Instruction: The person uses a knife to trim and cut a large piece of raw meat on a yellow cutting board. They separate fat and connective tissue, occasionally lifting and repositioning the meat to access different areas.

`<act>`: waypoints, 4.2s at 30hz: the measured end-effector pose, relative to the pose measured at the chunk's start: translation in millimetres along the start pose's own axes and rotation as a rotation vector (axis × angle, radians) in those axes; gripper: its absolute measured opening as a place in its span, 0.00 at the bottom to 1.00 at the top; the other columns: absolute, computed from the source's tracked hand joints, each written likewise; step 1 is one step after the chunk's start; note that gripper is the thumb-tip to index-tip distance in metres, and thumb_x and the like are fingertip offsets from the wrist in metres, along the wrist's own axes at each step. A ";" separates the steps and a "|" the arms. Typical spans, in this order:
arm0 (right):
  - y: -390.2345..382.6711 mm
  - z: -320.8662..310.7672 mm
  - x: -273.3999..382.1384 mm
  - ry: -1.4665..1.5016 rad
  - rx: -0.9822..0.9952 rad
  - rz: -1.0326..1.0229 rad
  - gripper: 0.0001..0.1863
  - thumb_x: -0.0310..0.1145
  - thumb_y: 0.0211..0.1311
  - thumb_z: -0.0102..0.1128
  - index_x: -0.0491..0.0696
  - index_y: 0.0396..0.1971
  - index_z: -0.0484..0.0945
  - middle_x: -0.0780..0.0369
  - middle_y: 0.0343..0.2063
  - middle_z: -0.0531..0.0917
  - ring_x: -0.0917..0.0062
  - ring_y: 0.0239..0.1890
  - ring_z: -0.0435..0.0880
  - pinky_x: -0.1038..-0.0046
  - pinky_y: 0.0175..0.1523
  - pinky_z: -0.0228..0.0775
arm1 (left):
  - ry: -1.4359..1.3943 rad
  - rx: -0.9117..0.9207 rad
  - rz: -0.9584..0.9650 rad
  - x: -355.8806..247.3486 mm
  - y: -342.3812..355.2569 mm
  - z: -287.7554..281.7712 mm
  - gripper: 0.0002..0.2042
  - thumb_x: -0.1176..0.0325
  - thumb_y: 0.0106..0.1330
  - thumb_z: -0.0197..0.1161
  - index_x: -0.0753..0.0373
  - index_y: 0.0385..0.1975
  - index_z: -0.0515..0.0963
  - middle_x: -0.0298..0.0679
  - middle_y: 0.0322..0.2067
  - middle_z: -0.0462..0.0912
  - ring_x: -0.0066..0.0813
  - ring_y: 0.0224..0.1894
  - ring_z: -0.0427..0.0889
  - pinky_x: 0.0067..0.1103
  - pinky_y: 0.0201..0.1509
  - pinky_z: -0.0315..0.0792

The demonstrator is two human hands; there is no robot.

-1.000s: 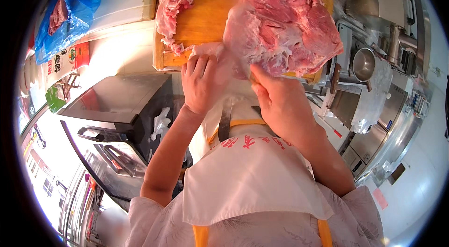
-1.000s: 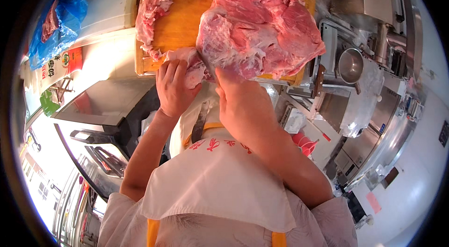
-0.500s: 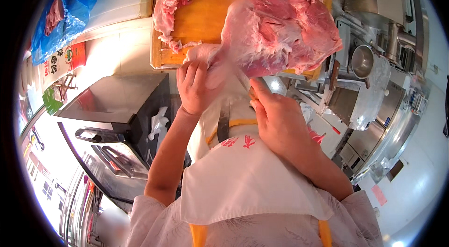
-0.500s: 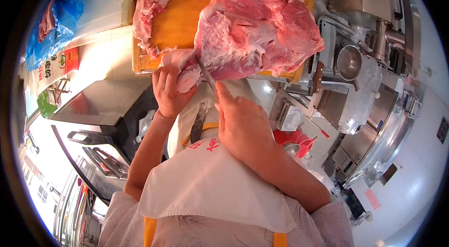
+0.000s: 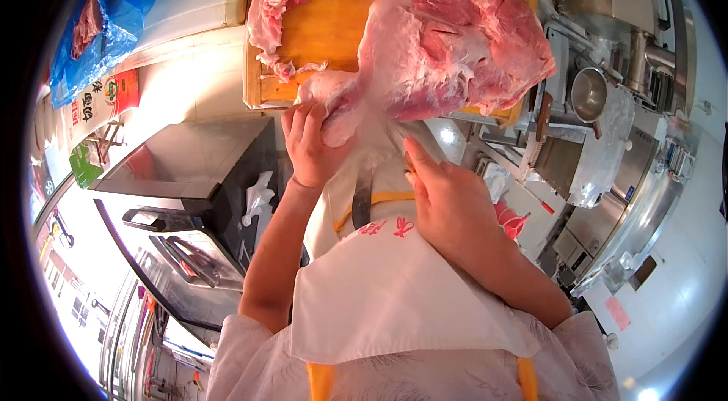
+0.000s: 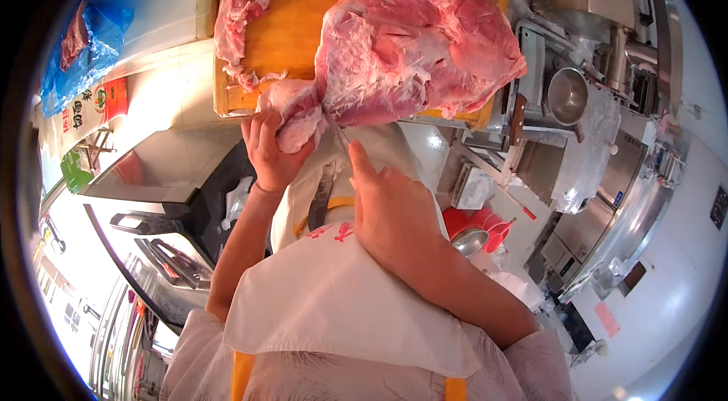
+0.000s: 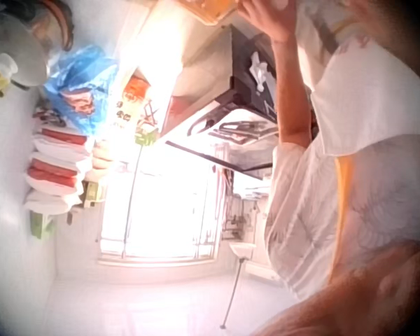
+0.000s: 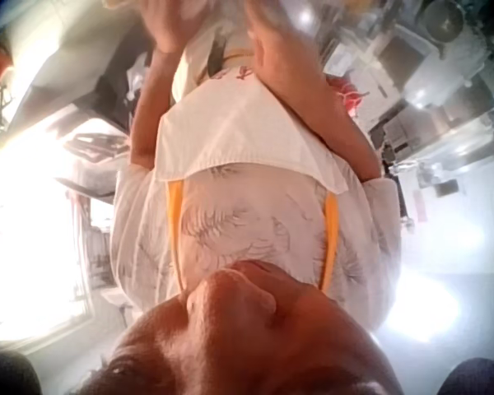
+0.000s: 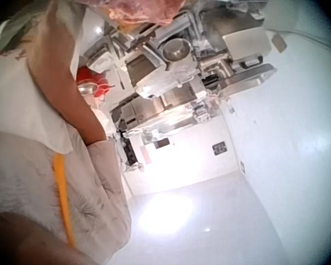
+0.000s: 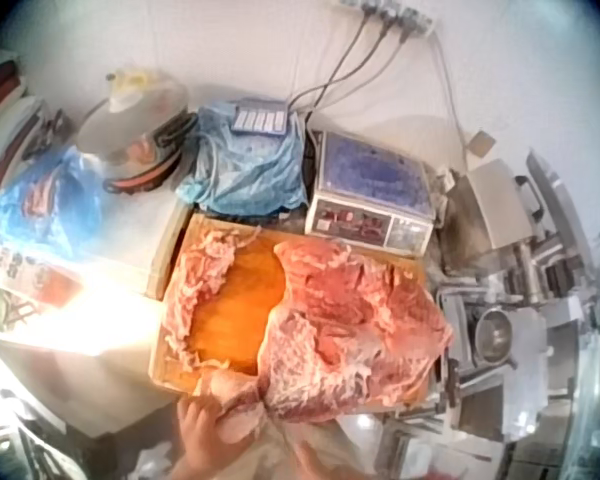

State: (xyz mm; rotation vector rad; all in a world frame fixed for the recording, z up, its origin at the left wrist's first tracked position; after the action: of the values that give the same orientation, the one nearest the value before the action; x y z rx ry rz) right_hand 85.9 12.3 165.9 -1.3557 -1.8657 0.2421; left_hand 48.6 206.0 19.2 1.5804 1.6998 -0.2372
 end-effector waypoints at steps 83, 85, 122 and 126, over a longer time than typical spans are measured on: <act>-18.5 61.9 62.8 -0.025 -0.348 0.290 0.26 0.30 0.72 0.57 0.48 0.69 0.70 0.50 0.25 0.80 0.51 0.30 0.84 0.52 0.35 0.76 | 0.029 0.372 0.119 27.8 30.0 -9.2 0.32 0.73 0.40 0.76 0.58 0.52 0.77 0.38 0.50 0.81 0.47 0.54 0.79 0.38 0.55 0.75; -1.9 63.9 59.8 -0.044 -0.397 0.253 0.28 0.30 0.72 0.57 0.50 0.71 0.68 0.50 0.26 0.81 0.51 0.29 0.84 0.52 0.35 0.76 | 0.017 0.382 0.121 25.5 29.6 -10.9 0.32 0.73 0.39 0.76 0.58 0.52 0.77 0.38 0.50 0.80 0.47 0.54 0.79 0.38 0.55 0.75; -24.5 138.4 27.9 0.031 -0.396 0.289 0.41 0.24 0.60 0.61 0.54 0.76 0.63 0.57 0.31 0.77 0.61 0.24 0.83 0.61 0.28 0.80 | 0.009 0.399 0.192 47.8 24.2 -23.7 0.30 0.72 0.42 0.79 0.59 0.50 0.78 0.42 0.51 0.82 0.51 0.56 0.79 0.39 0.58 0.77; -45.7 148.6 17.2 -0.042 -0.370 0.334 0.33 0.25 0.69 0.59 0.56 0.73 0.68 0.57 0.28 0.79 0.61 0.23 0.81 0.61 0.27 0.76 | 0.010 0.435 0.158 43.5 31.5 -23.6 0.30 0.73 0.40 0.78 0.58 0.49 0.77 0.40 0.49 0.82 0.49 0.54 0.79 0.37 0.55 0.78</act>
State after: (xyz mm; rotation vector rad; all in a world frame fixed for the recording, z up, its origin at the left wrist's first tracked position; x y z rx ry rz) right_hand -51.4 51.2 101.9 -1.9308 -1.7673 0.0951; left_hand 71.2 260.2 18.6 2.0224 1.5911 -0.5473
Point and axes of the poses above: each hand's wrist, its own y-axis towards the middle knuckle, its own z-axis out of the palm, x = y × z, the point moved 4 cm from there along y, towards the middle knuckle
